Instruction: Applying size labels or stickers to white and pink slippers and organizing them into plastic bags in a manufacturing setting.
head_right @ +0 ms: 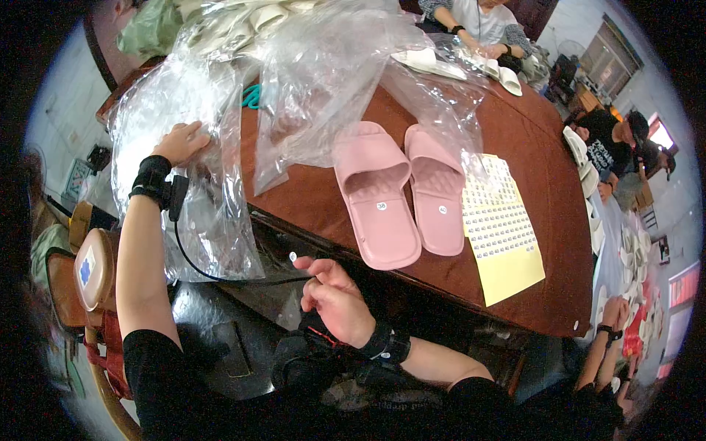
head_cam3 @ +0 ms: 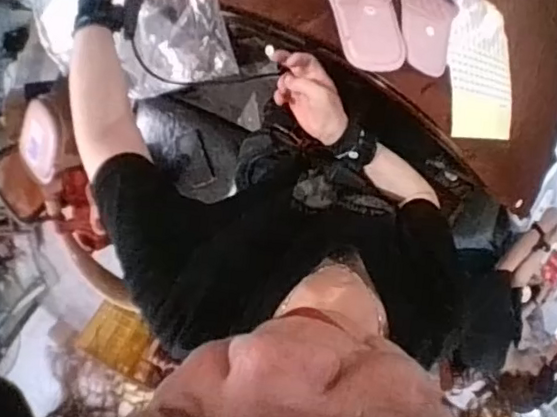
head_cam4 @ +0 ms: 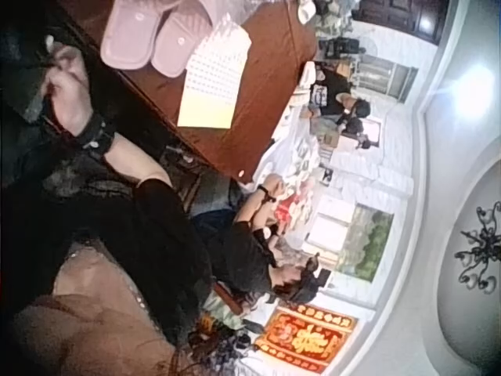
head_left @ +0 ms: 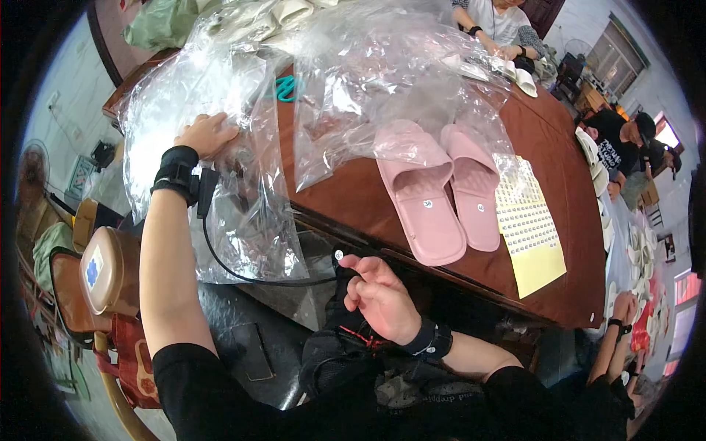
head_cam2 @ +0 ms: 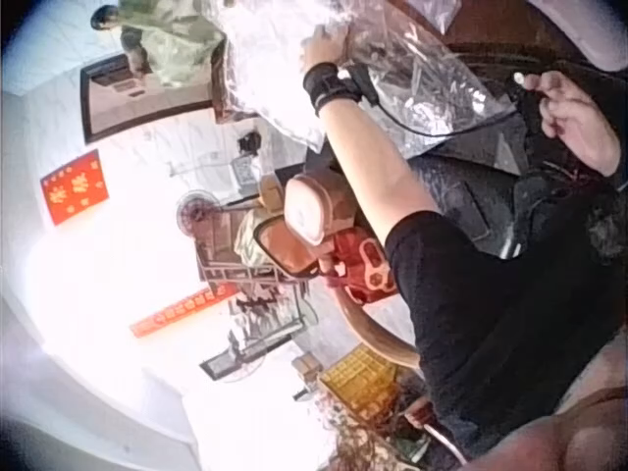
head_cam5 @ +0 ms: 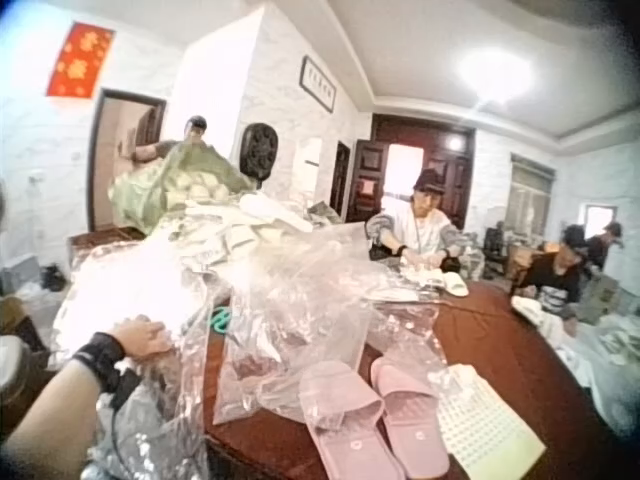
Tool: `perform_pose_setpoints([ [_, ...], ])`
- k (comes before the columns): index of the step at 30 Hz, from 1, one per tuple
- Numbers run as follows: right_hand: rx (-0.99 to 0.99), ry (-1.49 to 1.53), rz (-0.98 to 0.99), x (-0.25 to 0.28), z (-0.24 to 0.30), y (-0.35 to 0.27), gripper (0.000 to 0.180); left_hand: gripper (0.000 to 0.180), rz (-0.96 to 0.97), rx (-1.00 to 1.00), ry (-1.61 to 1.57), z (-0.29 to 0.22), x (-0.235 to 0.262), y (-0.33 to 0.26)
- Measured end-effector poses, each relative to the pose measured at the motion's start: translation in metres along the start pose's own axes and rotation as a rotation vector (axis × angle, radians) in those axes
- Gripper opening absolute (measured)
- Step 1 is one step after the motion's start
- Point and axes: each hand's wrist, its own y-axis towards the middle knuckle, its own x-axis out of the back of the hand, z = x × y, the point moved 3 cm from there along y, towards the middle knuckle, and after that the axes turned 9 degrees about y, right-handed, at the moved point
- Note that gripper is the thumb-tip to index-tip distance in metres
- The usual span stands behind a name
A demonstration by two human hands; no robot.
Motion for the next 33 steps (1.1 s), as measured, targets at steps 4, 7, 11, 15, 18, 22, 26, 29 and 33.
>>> perform_pose_setpoints([
  [4, 0.143, -0.150, 0.125, -0.008, 0.008, -0.007, 0.036, 0.068, -0.014, 0.018, 0.010, 0.001, 0.000, -0.004],
  [7, 0.178, -0.097, 0.098, -0.010, 0.017, -0.011, 0.039, 0.067, -0.005, 0.042, 0.007, -0.007, 0.002, -0.010],
  [11, 0.118, 0.090, 0.031, -0.010, 0.017, -0.011, 0.039, 0.066, 0.026, 0.084, 0.011, 0.000, -0.003, -0.013],
  [15, 0.108, 0.245, 0.008, -0.011, 0.024, -0.013, 0.037, 0.066, 0.021, 0.073, 0.012, -0.007, 0.008, -0.008],
  [18, 0.083, 0.307, -0.008, -0.010, 0.022, -0.010, 0.035, 0.066, 0.031, 0.094, 0.043, -0.005, 0.006, -0.008],
  [22, 0.075, 0.340, -0.015, -0.008, 0.020, -0.011, 0.032, 0.065, 0.051, 0.112, 0.044, -0.006, 0.004, -0.011],
  [26, 0.008, 0.377, -0.073, 0.002, 0.015, -0.015, 0.026, 0.064, 0.025, 0.087, 0.052, -0.008, 0.003, -0.008],
  [29, -0.118, 0.276, -0.080, -0.004, 0.015, -0.021, 0.018, 0.063, 0.002, 0.052, 0.057, -0.005, -0.002, -0.005],
  [33, -0.084, -0.355, 0.201, -0.058, 0.061, -0.038, 0.022, 0.063, -0.001, 0.026, 0.035, 0.001, -0.006, -0.005],
])
